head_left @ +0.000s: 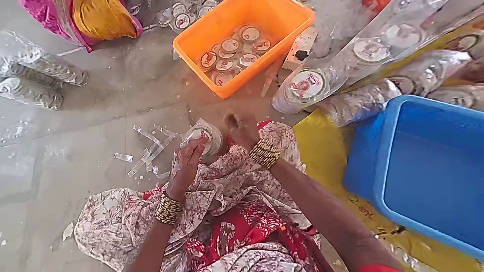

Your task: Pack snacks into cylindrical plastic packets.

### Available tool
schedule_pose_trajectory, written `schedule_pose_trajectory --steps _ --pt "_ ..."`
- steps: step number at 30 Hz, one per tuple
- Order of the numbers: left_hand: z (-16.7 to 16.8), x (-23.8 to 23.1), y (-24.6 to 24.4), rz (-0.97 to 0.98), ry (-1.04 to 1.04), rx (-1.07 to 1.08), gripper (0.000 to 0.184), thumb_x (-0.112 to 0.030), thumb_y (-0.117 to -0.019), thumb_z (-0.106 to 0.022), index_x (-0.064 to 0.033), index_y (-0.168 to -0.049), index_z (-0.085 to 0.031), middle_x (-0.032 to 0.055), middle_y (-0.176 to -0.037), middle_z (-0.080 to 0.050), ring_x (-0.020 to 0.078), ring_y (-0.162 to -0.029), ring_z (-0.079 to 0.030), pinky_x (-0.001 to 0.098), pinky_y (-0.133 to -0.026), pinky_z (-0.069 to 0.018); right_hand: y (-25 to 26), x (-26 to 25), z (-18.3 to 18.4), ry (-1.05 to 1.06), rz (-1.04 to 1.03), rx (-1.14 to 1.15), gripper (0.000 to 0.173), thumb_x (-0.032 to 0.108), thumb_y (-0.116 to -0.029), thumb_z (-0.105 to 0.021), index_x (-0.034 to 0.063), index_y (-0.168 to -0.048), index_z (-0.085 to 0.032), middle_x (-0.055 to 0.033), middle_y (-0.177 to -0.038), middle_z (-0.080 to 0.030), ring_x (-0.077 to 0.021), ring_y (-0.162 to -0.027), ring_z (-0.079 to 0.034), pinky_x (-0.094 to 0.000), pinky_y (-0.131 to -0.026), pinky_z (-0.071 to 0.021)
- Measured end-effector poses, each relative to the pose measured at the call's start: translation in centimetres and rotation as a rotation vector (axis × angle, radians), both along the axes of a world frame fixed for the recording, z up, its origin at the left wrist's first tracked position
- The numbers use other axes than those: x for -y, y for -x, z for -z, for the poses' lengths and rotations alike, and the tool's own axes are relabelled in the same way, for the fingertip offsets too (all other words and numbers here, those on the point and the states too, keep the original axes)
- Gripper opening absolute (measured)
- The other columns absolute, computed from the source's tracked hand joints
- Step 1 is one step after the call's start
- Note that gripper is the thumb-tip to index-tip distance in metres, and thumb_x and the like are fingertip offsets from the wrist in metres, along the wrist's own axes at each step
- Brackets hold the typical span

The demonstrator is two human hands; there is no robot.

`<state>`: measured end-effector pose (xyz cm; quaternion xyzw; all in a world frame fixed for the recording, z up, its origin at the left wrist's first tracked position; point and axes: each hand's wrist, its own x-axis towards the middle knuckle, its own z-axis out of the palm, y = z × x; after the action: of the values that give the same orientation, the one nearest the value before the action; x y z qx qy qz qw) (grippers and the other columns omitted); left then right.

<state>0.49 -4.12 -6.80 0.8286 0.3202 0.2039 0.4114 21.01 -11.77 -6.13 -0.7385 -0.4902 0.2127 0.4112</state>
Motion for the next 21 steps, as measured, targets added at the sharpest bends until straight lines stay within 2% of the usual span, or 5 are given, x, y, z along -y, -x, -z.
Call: schedule_pose_trajectory --steps 5,9,12,17,21 --pt "0.9 0.7 -0.8 -0.180 0.127 0.156 0.027 -0.015 -0.1023 -0.045 -0.0057 -0.083 -0.063 -0.0033 -0.088 -0.070 -0.0011 -0.084 -0.063 0.0224 -0.082 -0.0517 0.6 -0.7 1.6 0.104 -0.037 -0.114 0.012 0.002 -0.0931 -0.063 0.0001 -0.101 -0.071 -0.0170 -0.090 -0.071 -0.0331 -0.088 -0.069 -0.0560 -0.081 -0.0544" --pt "0.2 0.1 -1.7 -0.198 0.137 0.090 0.028 -0.018 -0.1030 -0.046 -0.0079 -0.081 -0.061 -0.0040 -0.089 -0.070 -0.0010 -0.083 -0.063 0.0236 -0.080 -0.0499 1.1 -0.3 2.2 -0.081 0.117 0.005 0.006 0.003 -0.0906 -0.064 -0.0014 -0.091 -0.069 -0.0172 -0.081 -0.068 -0.0329 -0.075 -0.068 -0.0529 -0.065 -0.0537" --pt "0.2 -0.3 -1.8 -0.130 0.066 0.006 0.031 -0.023 -0.1030 -0.045 -0.0080 -0.080 -0.061 -0.0020 -0.090 -0.073 -0.0002 -0.082 -0.064 0.0258 -0.078 -0.0502 1.5 0.1 2.2 0.215 -0.055 -0.018 0.023 0.012 -0.1013 -0.055 0.0008 -0.114 -0.071 -0.0197 -0.111 -0.072 -0.0365 -0.105 -0.069 -0.0577 -0.090 -0.0520" --pt "0.0 -0.8 -1.5 -0.093 -0.017 -0.057 0.032 -0.026 -0.1038 -0.046 -0.0103 -0.079 -0.058 -0.0081 -0.070 -0.055 -0.0005 -0.065 -0.053 0.0241 -0.067 -0.0451 -0.7 0.2 0.9 -0.081 0.166 0.020 0.009 0.003 -0.0960 -0.059 -0.0002 -0.093 -0.067 -0.0161 -0.079 -0.067 -0.0329 -0.072 -0.067 -0.0531 -0.062 -0.0530" --pt "-0.4 -0.4 -2.1 -0.065 -0.072 -0.082 0.033 -0.025 -0.1046 -0.044 -0.0042 -0.089 -0.065 -0.0020 -0.076 -0.061 0.0030 -0.070 -0.058 0.0271 -0.070 -0.0477 0.8 0.4 1.2 0.389 -0.122 -0.050 0.032 0.020 -0.1074 -0.046 0.0020 -0.126 -0.065 -0.0228 -0.115 -0.070 -0.0383 -0.113 -0.067 -0.0558 -0.099 -0.0490"
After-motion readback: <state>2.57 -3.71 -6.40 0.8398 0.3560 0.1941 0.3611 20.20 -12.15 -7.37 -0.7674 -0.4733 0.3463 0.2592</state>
